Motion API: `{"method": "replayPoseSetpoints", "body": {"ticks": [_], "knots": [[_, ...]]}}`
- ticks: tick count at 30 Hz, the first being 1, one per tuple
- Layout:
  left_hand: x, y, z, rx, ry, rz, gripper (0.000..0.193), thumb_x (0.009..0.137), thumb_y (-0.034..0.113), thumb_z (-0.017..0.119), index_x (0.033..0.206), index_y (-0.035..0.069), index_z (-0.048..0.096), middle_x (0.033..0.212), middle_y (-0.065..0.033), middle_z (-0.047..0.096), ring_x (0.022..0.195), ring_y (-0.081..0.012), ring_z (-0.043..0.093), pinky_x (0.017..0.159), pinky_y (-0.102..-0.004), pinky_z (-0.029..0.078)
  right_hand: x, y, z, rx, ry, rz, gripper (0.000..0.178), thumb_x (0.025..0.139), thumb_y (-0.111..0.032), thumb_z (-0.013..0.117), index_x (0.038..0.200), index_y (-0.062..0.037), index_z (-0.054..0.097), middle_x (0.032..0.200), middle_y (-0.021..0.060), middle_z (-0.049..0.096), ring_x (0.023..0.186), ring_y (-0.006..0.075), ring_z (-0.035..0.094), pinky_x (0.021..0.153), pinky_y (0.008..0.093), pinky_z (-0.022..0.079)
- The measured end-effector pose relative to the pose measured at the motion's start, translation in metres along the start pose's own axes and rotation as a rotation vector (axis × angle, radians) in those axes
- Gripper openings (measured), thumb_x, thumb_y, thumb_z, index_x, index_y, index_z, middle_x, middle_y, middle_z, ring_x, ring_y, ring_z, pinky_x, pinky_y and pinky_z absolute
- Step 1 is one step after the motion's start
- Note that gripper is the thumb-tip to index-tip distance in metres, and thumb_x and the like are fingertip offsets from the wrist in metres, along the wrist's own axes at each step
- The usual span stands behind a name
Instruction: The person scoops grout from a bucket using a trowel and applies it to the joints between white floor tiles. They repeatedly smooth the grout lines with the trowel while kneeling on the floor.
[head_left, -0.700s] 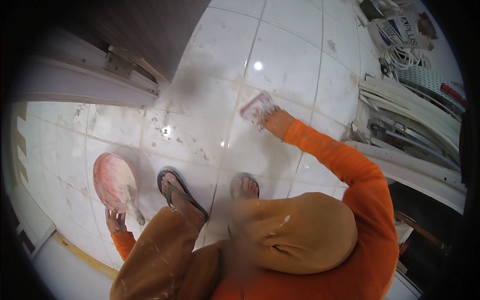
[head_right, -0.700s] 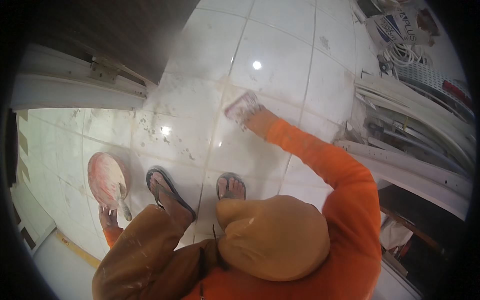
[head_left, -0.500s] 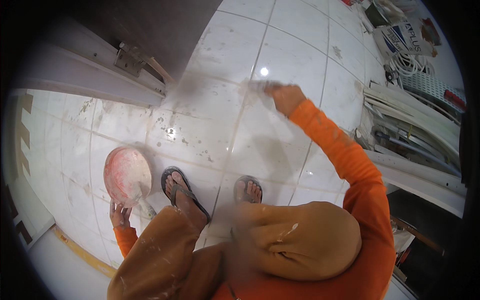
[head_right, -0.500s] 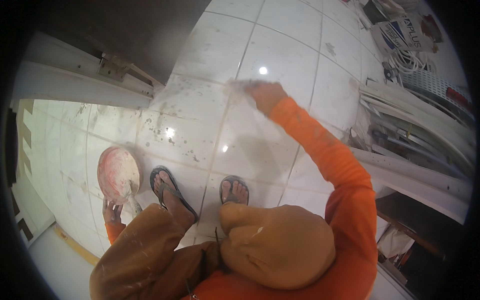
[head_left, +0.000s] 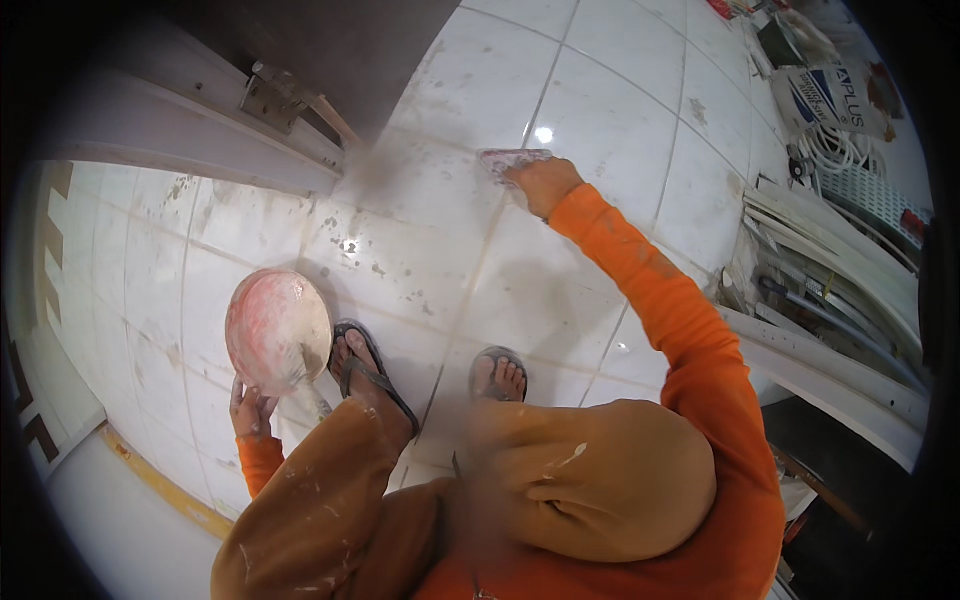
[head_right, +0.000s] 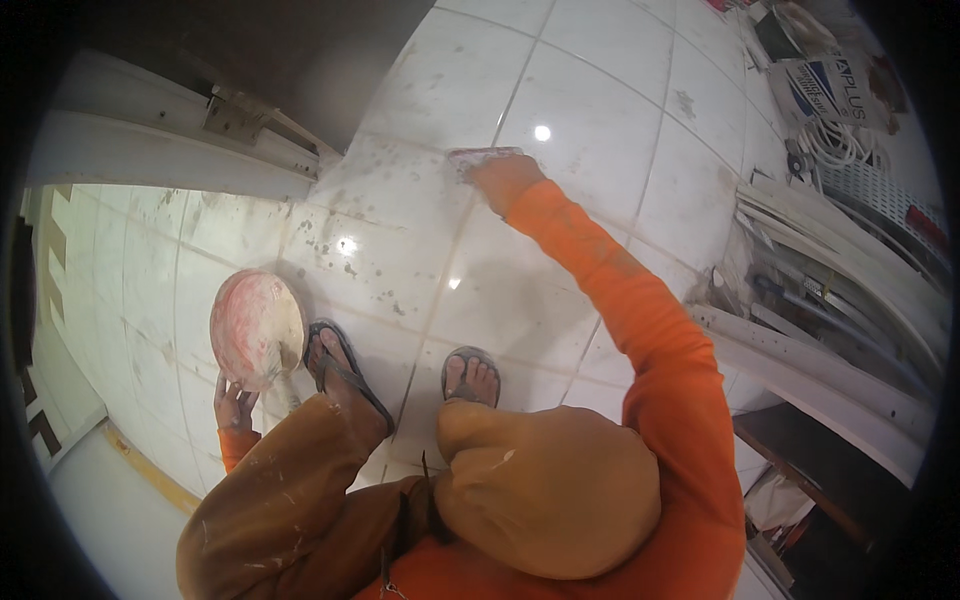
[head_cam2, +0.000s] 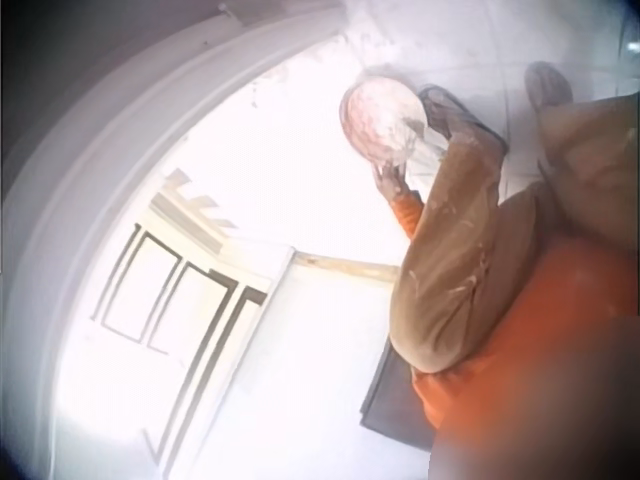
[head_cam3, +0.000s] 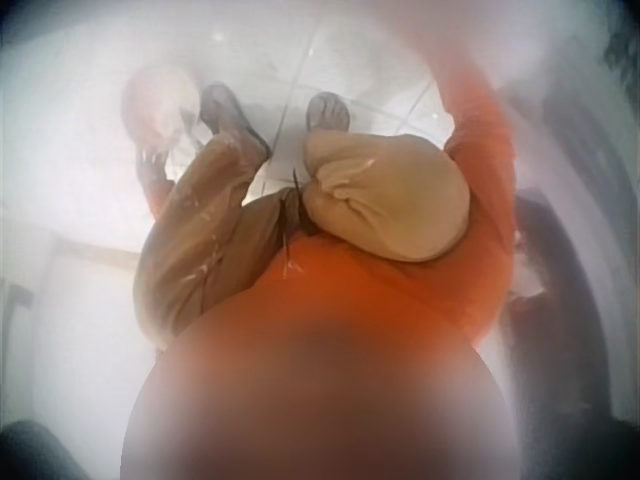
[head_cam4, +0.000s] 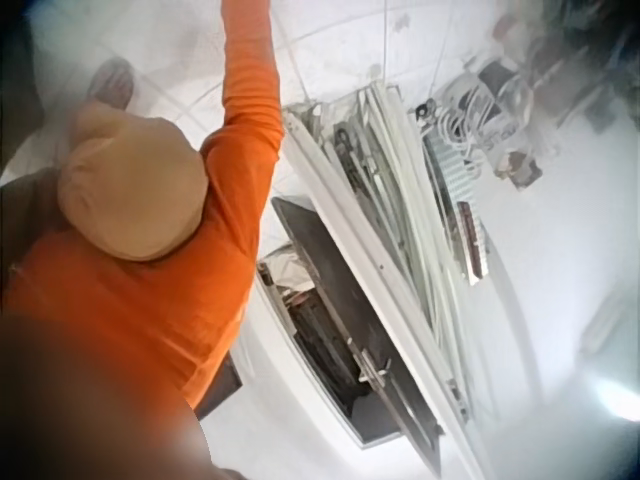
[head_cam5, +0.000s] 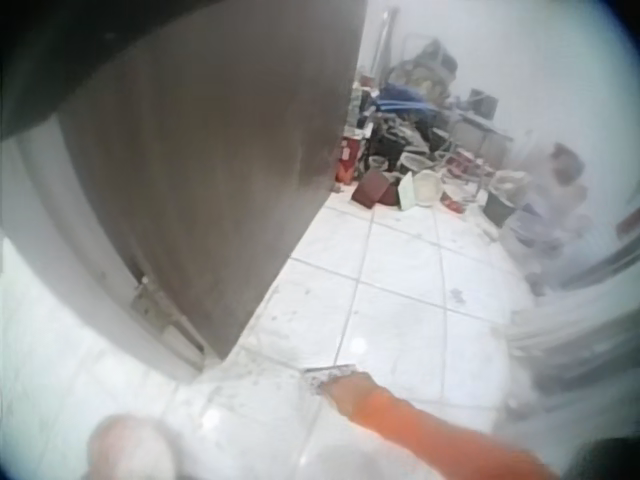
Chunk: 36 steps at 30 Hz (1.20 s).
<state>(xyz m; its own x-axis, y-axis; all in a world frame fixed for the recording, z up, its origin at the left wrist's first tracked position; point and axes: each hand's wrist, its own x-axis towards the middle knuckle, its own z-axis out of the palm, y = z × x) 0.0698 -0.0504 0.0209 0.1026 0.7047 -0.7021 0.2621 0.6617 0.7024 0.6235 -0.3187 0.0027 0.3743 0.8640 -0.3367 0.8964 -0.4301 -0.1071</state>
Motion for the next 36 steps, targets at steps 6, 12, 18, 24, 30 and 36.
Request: {"method": "replayPoseSetpoints", "body": {"ticks": [6, 12, 18, 24, 30, 36], "knots": [[0.012, -0.001, 0.000, 0.052, -0.082, -0.019, 0.057, 0.088, 0.001, 0.051, 0.144, 0.005, 0.042, 0.130, -0.0150, 0.057, 0.112, -0.0343, 0.062, 0.097, -0.0470, 0.054, -0.013, 0.005, 0.006, 0.025, 0.048, -0.097, 0.048, 0.079, -0.005, 0.058, 0.123, -0.0211, 0.067, 0.083, 0.0118, 0.071, 0.077, 0.0323, 0.068, 0.068, 0.0440, 0.055], [0.010, 0.012, 0.015, 0.073, -0.070, 0.021, 0.057, 0.087, 0.000, 0.052, 0.143, 0.003, 0.042, 0.128, -0.0161, 0.058, 0.111, -0.0339, 0.064, 0.096, -0.0467, 0.055, -0.032, -0.029, 0.010, 0.103, -0.041, 0.032, 0.042, 0.077, -0.006, 0.059, 0.116, -0.0184, 0.071, 0.082, 0.0128, 0.071, 0.076, 0.0336, 0.068, 0.069, 0.0437, 0.056], [0.006, 0.017, 0.029, 0.043, -0.122, 0.056, 0.049, 0.090, -0.001, 0.050, 0.139, 0.002, 0.047, 0.120, -0.0156, 0.064, 0.102, -0.0300, 0.068, 0.086, -0.0432, 0.060, -0.066, -0.087, 0.014, 0.248, -0.036, -0.005, 0.022, 0.080, -0.005, 0.060, 0.095, -0.0117, 0.073, 0.086, 0.0112, 0.072, 0.082, 0.0313, 0.070, 0.072, 0.0429, 0.056], [0.017, 0.024, 0.060, 0.077, -0.160, 0.061, 0.047, 0.092, -0.001, 0.051, 0.139, 0.002, 0.047, 0.123, -0.0167, 0.063, 0.106, -0.0308, 0.067, 0.088, -0.0439, 0.059, -0.120, -0.123, 0.043, 0.364, -0.090, -0.052, 0.041, 0.077, -0.004, 0.059, 0.115, -0.0161, 0.070, 0.086, 0.0156, 0.070, 0.078, 0.0352, 0.068, 0.069, 0.0448, 0.054], [0.018, 0.047, 0.098, 0.169, -0.335, 0.102, 0.050, 0.092, 0.005, 0.057, 0.141, 0.004, 0.047, 0.124, -0.0157, 0.063, 0.108, -0.0300, 0.066, 0.088, -0.0439, 0.058, -0.163, -0.086, 0.026, 1.135, 0.081, 0.300, 0.039, 0.084, -0.010, 0.057, 0.123, -0.0083, 0.065, 0.096, 0.0144, 0.071, 0.074, 0.0272, 0.069, 0.066, 0.0391, 0.056], [0.013, 0.047, 0.166, 0.365, -0.508, 0.081, 0.054, 0.090, 0.011, 0.060, 0.143, 0.007, 0.047, 0.124, -0.0117, 0.064, 0.106, -0.0264, 0.067, 0.088, -0.0413, 0.057, -0.211, -0.049, 0.087, 1.960, 0.380, 0.773, 0.026, 0.091, -0.017, 0.058, 0.113, -0.0043, 0.065, 0.085, 0.0030, 0.064, 0.057, 0.0102, 0.056, 0.040, 0.0278, 0.041]]}}
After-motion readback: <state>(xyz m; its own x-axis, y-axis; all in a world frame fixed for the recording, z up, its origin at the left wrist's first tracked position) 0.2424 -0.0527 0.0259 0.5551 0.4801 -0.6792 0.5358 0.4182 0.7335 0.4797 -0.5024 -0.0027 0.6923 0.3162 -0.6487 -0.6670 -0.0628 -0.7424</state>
